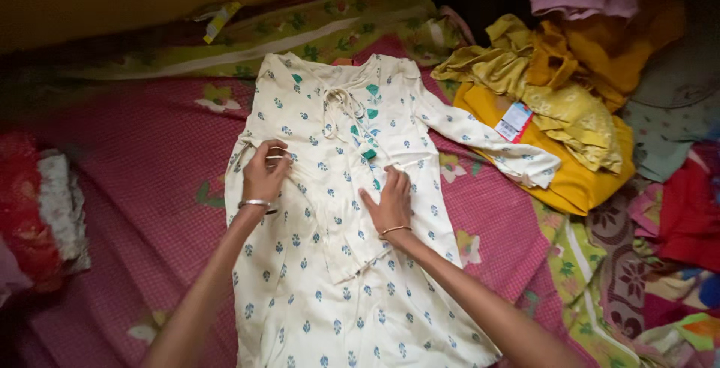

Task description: The person lays a white patterned top on a bed, smooths it, ties the drawstrings at the neckline, and then folds the garment in half. The person handles the top by hand throughout the process.

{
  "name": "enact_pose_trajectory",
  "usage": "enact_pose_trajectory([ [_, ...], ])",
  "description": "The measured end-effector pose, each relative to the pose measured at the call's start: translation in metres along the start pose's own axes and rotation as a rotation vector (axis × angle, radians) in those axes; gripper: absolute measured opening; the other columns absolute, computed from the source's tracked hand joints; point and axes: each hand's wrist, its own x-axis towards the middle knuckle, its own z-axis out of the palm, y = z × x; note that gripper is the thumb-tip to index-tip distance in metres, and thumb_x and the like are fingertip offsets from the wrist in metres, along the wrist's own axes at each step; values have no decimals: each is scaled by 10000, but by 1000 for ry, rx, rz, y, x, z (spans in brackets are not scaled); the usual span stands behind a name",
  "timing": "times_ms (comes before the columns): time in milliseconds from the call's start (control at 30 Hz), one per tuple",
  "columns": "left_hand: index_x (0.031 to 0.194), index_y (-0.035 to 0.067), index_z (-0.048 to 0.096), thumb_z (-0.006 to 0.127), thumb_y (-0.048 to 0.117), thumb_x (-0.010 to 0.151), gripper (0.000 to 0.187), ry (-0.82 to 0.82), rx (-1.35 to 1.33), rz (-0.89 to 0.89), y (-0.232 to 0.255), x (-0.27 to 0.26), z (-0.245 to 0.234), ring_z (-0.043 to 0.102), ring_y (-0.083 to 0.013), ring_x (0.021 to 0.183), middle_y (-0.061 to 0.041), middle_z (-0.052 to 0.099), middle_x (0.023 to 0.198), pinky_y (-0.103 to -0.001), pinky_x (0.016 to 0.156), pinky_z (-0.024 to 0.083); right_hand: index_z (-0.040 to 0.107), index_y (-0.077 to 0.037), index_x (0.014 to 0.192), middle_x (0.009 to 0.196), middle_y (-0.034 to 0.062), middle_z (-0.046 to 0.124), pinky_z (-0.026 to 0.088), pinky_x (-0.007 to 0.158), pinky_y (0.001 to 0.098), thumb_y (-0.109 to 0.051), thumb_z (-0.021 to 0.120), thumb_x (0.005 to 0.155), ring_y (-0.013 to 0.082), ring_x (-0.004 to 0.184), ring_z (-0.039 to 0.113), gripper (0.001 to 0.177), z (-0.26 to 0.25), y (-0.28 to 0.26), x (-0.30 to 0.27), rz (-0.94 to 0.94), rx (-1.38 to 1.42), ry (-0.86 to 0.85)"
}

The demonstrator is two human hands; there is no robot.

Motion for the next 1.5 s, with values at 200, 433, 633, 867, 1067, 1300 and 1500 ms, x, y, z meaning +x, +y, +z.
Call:
enact_pose_trajectory([
  [200, 1189, 45, 620, 735, 217, 948, 318, 39, -30, -127, -5, -9, 20, 676, -139, 960, -72, 702, 1091, -282, 806, 553, 550, -6, 1258, 1037, 184, 691, 561, 806, 409, -328, 875, 721, 307, 892, 704, 705, 34, 21, 4, 252, 259, -335],
  [433, 1187, 66, 599, 754, 251, 902, 373, -41, -454, -364, 6, -30, 19, 665, -125, 823, -59, 680, 1011, -263, 673, 537, 613, -46, 1150, 858, 211, 725, 561, 737, 492, -190, 736, 767, 402, 814, 701, 428, 25, -85, 7, -216, 328, -450],
  [633, 1256, 36, 649, 778, 22, 808, 467, -49, -518, -460, -27, -25, -13, 559, -106, 573, -81, 625, 838, -241, 464, 429, 597, -44, 1113, 954, 165, 689, 551, 814, 477, -152, 696, 836, 376, 899, 684, 314, 0, -146, -19, -366, 316, -500],
  [867, 1223, 33, 652, 617, 23, 843, 382, 29, -612, -576, -45, -34, -13, 620, -149, 723, -59, 684, 942, -308, 612, 513, 497, -19, 1233, 1126, 165, 532, 526, 892, 431, -168, 796, 737, 338, 1067, 555, 598, -19, -118, -47, -355, 474, -231],
  [1067, 1176, -30, 658, 523, 197, 930, 361, 91, -811, -544, -49, -32, 19, 667, -237, 858, -120, 715, 1023, -389, 764, 566, 461, -44, 1310, 1217, 138, 573, 559, 870, 348, -312, 865, 738, 232, 1014, 658, 749, 6, -88, -43, 97, 642, -505],
  [1300, 1171, -31, 674, 706, 261, 932, 378, 67, -686, -395, -9, -41, 9, 656, -235, 863, -143, 690, 1059, -365, 744, 553, 203, -133, 1551, 1371, 149, 507, 531, 962, 387, -277, 894, 624, 255, 1169, 605, 1166, -8, -118, -45, 96, 902, -644],
  [1500, 1206, 47, 624, 679, 319, 941, 383, -175, -387, -674, -1, -57, 24, 552, -234, 820, -109, 573, 981, -407, 671, 544, 493, -52, 1408, 1292, 169, 656, 564, 968, 416, -245, 821, 768, 273, 1124, 674, 744, 47, -104, -56, 281, 1100, -735],
])
